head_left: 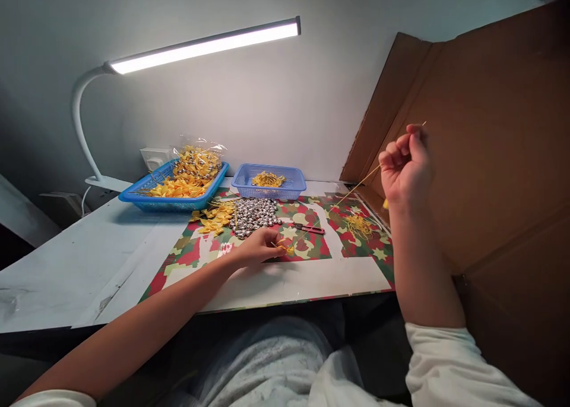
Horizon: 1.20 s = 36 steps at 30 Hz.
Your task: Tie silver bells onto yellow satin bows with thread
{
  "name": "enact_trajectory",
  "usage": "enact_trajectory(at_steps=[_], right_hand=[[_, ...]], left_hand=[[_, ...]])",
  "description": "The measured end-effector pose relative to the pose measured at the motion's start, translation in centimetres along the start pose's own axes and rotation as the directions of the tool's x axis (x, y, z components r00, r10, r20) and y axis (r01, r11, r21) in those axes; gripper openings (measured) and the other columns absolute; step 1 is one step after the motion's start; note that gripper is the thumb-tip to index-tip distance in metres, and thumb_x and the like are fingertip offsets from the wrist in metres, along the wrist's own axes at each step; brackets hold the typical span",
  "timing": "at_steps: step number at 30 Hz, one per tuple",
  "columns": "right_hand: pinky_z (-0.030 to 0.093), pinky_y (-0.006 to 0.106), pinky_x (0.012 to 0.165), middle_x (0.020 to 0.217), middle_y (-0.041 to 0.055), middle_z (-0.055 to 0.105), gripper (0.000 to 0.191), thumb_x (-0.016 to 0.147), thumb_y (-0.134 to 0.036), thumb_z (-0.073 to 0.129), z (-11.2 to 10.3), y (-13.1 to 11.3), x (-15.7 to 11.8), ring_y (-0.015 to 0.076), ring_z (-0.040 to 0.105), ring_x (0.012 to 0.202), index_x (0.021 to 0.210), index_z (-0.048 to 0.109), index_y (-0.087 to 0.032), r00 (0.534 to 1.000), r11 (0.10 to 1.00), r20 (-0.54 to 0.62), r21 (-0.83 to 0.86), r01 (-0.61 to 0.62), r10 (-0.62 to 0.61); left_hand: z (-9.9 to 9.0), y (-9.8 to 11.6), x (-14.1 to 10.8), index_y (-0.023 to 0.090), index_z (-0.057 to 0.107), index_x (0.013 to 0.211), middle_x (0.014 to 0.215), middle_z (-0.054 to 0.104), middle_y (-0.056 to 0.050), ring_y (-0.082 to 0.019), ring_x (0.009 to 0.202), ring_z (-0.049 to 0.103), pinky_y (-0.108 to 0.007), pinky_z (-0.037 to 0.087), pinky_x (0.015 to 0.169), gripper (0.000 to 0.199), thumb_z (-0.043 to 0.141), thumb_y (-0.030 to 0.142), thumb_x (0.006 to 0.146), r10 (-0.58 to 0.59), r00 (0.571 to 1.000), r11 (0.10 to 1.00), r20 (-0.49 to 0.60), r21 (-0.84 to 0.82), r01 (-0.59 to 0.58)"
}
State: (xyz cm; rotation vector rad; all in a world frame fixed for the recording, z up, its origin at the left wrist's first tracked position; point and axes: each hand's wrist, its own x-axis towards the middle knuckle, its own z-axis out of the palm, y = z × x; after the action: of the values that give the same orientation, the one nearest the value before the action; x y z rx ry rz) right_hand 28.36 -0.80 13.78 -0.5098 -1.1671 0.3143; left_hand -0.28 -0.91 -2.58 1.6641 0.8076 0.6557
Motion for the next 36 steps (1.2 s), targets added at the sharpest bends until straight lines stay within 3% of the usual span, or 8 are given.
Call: enact_trajectory(at_steps=[7,11,14,17,20,25,28,36], right_hand=[[0.028,0.024,0.045,0.063,-0.0043,0.041,0.016,0.091,-0.04,0.048,1.7,-0.6,1.3,0.0088,0.032,0.048,0.088,0.057,-0.028,0.989,0.993,0.145,-0.113,0.042,-0.025],[0.031,0.023,0.044,0.061,-0.0052,0.041,0.021,0.091,-0.047,0.049,2.6,-0.9,0.2,0.0082,0.035,0.047,0.091,0.058,-0.028,0.99,0.991,0.138,-0.129,0.044,-0.026],[0.03,0.022,0.041,0.056,-0.0067,0.038,0.025,0.089,-0.051,0.051,3.3,-1.4,-3.0,0.0079,0.033,0.043,0.094,0.058,-0.027,0.98,0.994,0.196,-0.111,0.0,0.022],[0.027,0.021,0.039,0.052,-0.0082,0.033,0.025,0.089,-0.049,0.053,3.8,-1.3,-7.4,0.0072,0.03,0.041,0.095,0.06,-0.026,0.944,0.986,0.291,-0.108,-0.128,0.155],[0.031,0.02,0.042,0.057,-0.0069,0.037,0.024,0.09,-0.045,0.05,3.7,-0.2,-11.4,0.0072,0.035,0.046,0.095,0.06,-0.023,0.867,0.935,0.355,-0.187,-0.301,0.35],[0.04,0.022,0.053,0.064,-0.0047,0.048,0.019,0.088,-0.035,0.048,3.1,2.1,-16.3,0.0092,0.045,0.054,0.1,0.054,-0.021,0.744,0.835,0.381,-0.264,-0.482,0.55],[0.043,0.024,0.06,0.065,-0.003,0.056,0.014,0.089,-0.031,0.047,3.3,2.8,-18.8,0.0116,0.053,0.061,0.096,0.052,-0.021,0.674,0.785,0.406,-0.371,-0.496,0.617],[0.035,0.023,0.052,0.059,-0.0036,0.051,0.014,0.087,-0.03,0.049,4.1,3.5,-21.2,0.011,0.046,0.052,0.079,0.053,-0.02,0.693,0.753,0.368,-0.527,-0.394,0.619]], left_hand=[[-0.2,-0.2,0.2,0.016,0.055,0.058,0.053,0.055,0.002,-0.009,0.049,0.046,-0.021,0.03,0.049,0.025,0.074,0.033,0.061,-0.018,1.0,1.0,0.004,-0.019,0.019],[-0.3,-0.3,0.2,0.016,0.056,0.056,0.059,0.06,0.0,-0.012,0.057,0.053,-0.021,0.037,0.052,0.025,0.075,0.031,0.06,-0.014,0.993,1.0,-0.118,0.011,0.016],[-0.2,0.1,0.1,0.017,0.052,0.055,0.053,0.055,0.003,-0.01,0.051,0.051,-0.02,0.036,0.048,0.028,0.075,0.031,0.063,-0.059,0.973,0.998,-0.222,-0.032,0.053],[-0.2,0.4,0.0,0.018,0.055,0.068,0.049,0.051,0.007,-0.008,0.042,0.045,-0.019,0.033,0.043,0.022,0.074,0.03,0.065,-0.11,0.965,0.99,-0.24,-0.118,0.083],[-0.3,0.4,0.1,0.019,0.058,0.088,0.054,0.054,0.008,-0.008,0.045,0.048,-0.018,0.035,0.043,0.031,0.076,0.028,0.063,-0.078,0.971,0.986,-0.225,-0.163,0.041],[-0.4,0.2,0.1,0.016,0.058,0.075,0.06,0.058,0.005,-0.006,0.049,0.049,-0.018,0.041,0.048,0.029,0.077,0.035,0.065,-0.021,0.988,0.977,-0.154,-0.214,-0.013],[-0.3,0.2,0.0,0.014,0.06,0.079,0.065,0.061,0.003,-0.007,0.055,0.054,-0.019,0.043,0.052,0.033,0.081,0.032,0.06,-0.015,0.989,0.96,-0.148,-0.277,-0.027],[-0.1,0.2,-0.1,0.013,0.063,0.076,0.064,0.061,0.002,-0.007,0.055,0.054,-0.019,0.043,0.052,0.032,0.083,0.029,0.058,-0.023,0.986,0.958,-0.163,-0.287,-0.025]])
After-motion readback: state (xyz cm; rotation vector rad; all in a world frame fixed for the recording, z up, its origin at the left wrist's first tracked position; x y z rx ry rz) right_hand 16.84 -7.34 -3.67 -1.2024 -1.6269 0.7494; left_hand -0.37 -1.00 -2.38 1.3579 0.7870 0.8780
